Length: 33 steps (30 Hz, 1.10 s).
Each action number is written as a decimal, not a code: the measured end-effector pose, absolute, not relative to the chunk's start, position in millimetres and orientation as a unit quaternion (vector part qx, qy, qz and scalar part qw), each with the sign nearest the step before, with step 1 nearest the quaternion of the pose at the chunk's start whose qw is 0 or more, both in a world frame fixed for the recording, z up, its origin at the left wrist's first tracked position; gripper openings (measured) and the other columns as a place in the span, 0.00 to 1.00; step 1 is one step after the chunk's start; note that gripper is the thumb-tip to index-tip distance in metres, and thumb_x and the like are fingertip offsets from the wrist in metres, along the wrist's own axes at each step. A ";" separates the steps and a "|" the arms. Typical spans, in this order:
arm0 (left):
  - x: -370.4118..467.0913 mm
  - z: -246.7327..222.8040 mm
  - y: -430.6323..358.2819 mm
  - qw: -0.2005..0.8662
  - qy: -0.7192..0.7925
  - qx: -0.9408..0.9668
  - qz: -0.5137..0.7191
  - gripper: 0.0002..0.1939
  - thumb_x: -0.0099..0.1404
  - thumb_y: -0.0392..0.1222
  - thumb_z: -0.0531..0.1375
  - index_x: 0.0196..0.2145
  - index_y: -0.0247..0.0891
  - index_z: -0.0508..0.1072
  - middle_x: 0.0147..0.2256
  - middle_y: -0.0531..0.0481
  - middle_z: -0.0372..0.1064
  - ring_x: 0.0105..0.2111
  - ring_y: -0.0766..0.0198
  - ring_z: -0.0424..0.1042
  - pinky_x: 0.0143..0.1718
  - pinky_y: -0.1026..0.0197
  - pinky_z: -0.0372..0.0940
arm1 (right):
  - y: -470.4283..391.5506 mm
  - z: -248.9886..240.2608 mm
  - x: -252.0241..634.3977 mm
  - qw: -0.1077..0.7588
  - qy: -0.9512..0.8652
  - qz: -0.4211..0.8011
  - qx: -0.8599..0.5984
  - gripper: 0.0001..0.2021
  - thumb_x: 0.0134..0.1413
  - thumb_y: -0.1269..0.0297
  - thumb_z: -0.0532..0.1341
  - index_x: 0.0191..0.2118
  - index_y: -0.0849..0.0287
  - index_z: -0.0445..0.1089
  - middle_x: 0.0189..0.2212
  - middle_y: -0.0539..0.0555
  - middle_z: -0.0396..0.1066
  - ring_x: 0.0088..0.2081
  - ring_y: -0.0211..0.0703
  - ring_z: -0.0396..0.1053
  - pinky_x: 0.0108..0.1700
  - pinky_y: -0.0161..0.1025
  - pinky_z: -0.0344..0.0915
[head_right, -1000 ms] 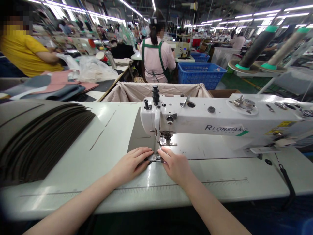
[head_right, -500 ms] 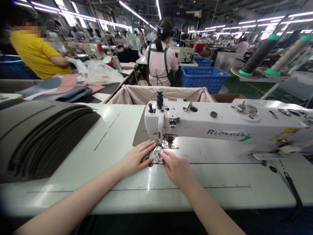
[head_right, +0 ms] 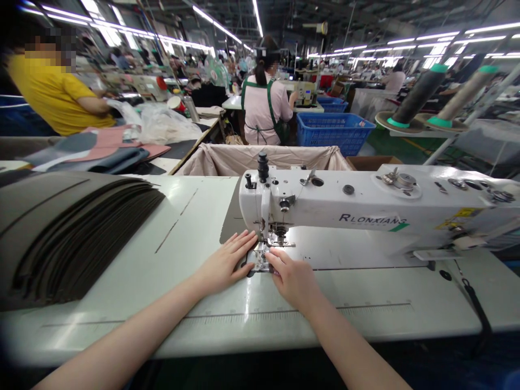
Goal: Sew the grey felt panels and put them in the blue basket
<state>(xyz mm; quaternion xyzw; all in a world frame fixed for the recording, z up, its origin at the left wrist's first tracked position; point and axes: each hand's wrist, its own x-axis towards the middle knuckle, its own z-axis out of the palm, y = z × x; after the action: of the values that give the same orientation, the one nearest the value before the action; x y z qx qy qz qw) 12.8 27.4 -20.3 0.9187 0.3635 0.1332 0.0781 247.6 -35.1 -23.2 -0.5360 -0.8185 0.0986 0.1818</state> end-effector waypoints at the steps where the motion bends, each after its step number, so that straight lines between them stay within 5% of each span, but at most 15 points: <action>1: 12.8 -20.6 27.6 0.075 0.364 0.919 0.129 0.34 0.71 0.51 0.54 0.68 0.44 0.43 0.67 0.50 0.42 0.67 0.55 0.39 0.67 0.47 0.41 | -35.0 -23.4 247.5 0.185 -0.819 0.099 -0.534 0.25 0.58 0.72 0.55 0.61 0.51 0.61 0.61 0.51 0.60 0.53 0.46 0.67 0.52 0.42 0.67; 15: 15.4 -23.4 26.9 0.050 0.398 0.907 0.126 0.38 0.69 0.56 0.53 0.68 0.39 0.42 0.68 0.46 0.38 0.67 0.53 0.40 0.66 0.49 0.43 | -36.6 -20.8 246.3 0.205 -0.813 0.095 -0.537 0.23 0.58 0.71 0.54 0.59 0.50 0.62 0.60 0.49 0.62 0.54 0.45 0.66 0.50 0.40 0.66; 18: 16.0 -15.2 29.0 0.028 0.446 0.889 0.101 0.35 0.71 0.58 0.50 0.68 0.41 0.45 0.64 0.44 0.51 0.63 0.53 0.53 0.62 0.53 0.52 | -37.5 -20.8 246.3 0.208 -0.811 0.093 -0.538 0.22 0.59 0.71 0.54 0.58 0.50 0.63 0.60 0.49 0.63 0.54 0.45 0.66 0.49 0.40 0.66; 21: 5.4 -3.6 31.0 0.002 0.541 0.836 0.088 0.30 0.74 0.54 0.43 0.67 0.38 0.47 0.47 0.39 0.70 0.49 0.50 0.70 0.50 0.51 0.63 | -38.6 -21.4 246.7 0.212 -0.810 0.091 -0.539 0.21 0.59 0.70 0.55 0.58 0.50 0.64 0.59 0.49 0.63 0.54 0.45 0.67 0.48 0.40 0.67; 24: -23.2 1.7 17.7 -0.031 0.619 0.783 0.058 0.25 0.74 0.48 0.44 0.64 0.37 0.57 0.37 0.37 0.71 0.41 0.45 0.72 0.43 0.46 0.65 | -40.1 -21.7 247.6 0.227 -0.808 0.093 -0.536 0.21 0.59 0.71 0.55 0.57 0.49 0.64 0.58 0.49 0.64 0.53 0.46 0.67 0.46 0.40 0.67; 28: -78.4 -9.7 -36.5 -0.085 0.661 0.744 0.048 0.24 0.70 0.37 0.47 0.61 0.46 0.62 0.52 0.35 0.62 0.51 0.41 0.65 0.46 0.42 0.64 | -42.1 -21.1 250.3 0.267 -0.796 0.116 -0.530 0.20 0.57 0.72 0.56 0.54 0.49 0.67 0.57 0.48 0.66 0.52 0.46 0.68 0.45 0.39 0.66; 33: -108.2 -29.5 -105.6 -0.049 0.618 0.779 0.091 0.29 0.66 0.27 0.44 0.62 0.46 0.60 0.63 0.41 0.49 0.63 0.45 0.50 0.59 0.38 0.54 | -37.4 -20.7 253.1 0.302 -0.772 0.154 -0.537 0.14 0.60 0.69 0.56 0.51 0.51 0.69 0.49 0.51 0.72 0.47 0.46 0.70 0.45 0.39 0.64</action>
<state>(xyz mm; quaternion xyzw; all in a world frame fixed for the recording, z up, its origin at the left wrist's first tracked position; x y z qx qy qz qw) -108.2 -105.6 -29.5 0.7792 0.6182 0.0907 -0.0489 253.1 -37.4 -20.7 -0.5373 -0.7724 0.1537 0.3017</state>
